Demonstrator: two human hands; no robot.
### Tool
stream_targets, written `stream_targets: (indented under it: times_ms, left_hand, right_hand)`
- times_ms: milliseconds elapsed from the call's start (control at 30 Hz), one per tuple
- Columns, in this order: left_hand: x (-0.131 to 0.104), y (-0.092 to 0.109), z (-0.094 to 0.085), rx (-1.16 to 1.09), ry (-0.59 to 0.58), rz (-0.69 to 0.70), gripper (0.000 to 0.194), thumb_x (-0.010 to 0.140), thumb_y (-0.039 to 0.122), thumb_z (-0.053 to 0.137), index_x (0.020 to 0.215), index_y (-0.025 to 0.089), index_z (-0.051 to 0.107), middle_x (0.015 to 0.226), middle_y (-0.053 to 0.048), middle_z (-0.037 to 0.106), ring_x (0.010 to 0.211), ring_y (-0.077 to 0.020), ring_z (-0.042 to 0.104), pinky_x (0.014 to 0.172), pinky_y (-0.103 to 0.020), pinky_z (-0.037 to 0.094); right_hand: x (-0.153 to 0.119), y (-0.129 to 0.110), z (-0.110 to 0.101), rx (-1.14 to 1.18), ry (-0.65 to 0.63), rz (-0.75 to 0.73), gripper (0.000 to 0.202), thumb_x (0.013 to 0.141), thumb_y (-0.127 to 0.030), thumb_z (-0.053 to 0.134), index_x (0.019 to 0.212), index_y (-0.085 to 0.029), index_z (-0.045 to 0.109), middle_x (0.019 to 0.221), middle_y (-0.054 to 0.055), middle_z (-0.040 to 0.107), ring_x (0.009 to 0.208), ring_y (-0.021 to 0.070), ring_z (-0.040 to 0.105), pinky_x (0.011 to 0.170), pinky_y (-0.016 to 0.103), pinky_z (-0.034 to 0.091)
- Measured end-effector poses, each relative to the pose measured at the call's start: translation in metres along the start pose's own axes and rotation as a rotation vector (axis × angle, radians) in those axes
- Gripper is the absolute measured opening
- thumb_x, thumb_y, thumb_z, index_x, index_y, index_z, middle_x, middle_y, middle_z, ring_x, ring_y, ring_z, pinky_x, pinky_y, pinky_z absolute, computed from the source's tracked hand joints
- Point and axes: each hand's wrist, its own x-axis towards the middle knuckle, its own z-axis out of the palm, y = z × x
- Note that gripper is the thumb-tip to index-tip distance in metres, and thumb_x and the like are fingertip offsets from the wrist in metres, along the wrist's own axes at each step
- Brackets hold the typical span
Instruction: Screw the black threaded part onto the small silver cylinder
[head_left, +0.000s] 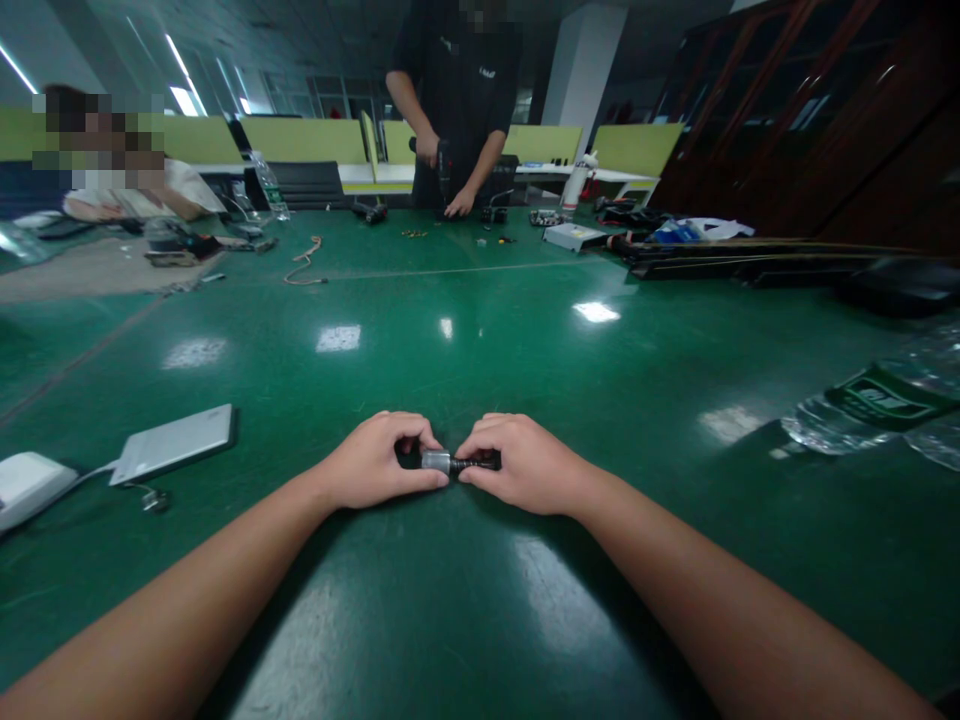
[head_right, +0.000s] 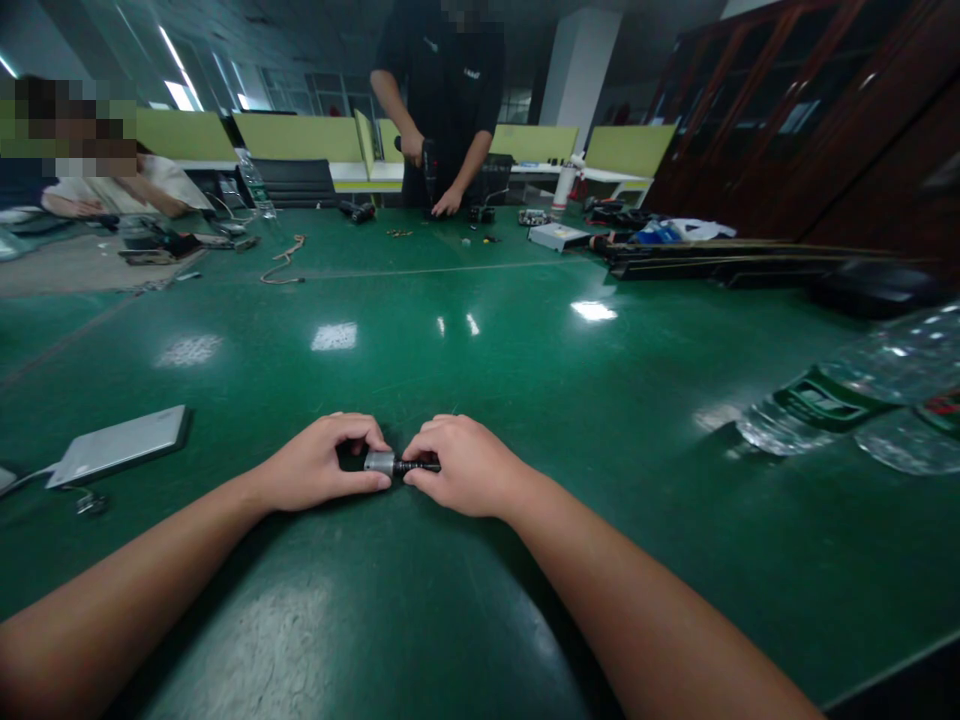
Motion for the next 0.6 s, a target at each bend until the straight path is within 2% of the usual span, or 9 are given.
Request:
stream_targets:
  times_ms: [600]
  left_hand:
    - [-0.0009,0.0002,-0.0007,-0.013,-0.008,-0.008,0.024,0.075,0.039,0.076,0.085,0.018,0.071,0.077,0.000,0.065,0.072,-0.0154,0.057,0.067,-0.026,0.038]
  right_hand:
    - [-0.0014,0.0019,-0.0039,0.012,-0.022,0.019,0.014,0.080,-0.022,0.071,0.093,-0.019,0.076,0.082,0.004,0.070,0.079,0.0159,0.061,0.073,0.028,0.043]
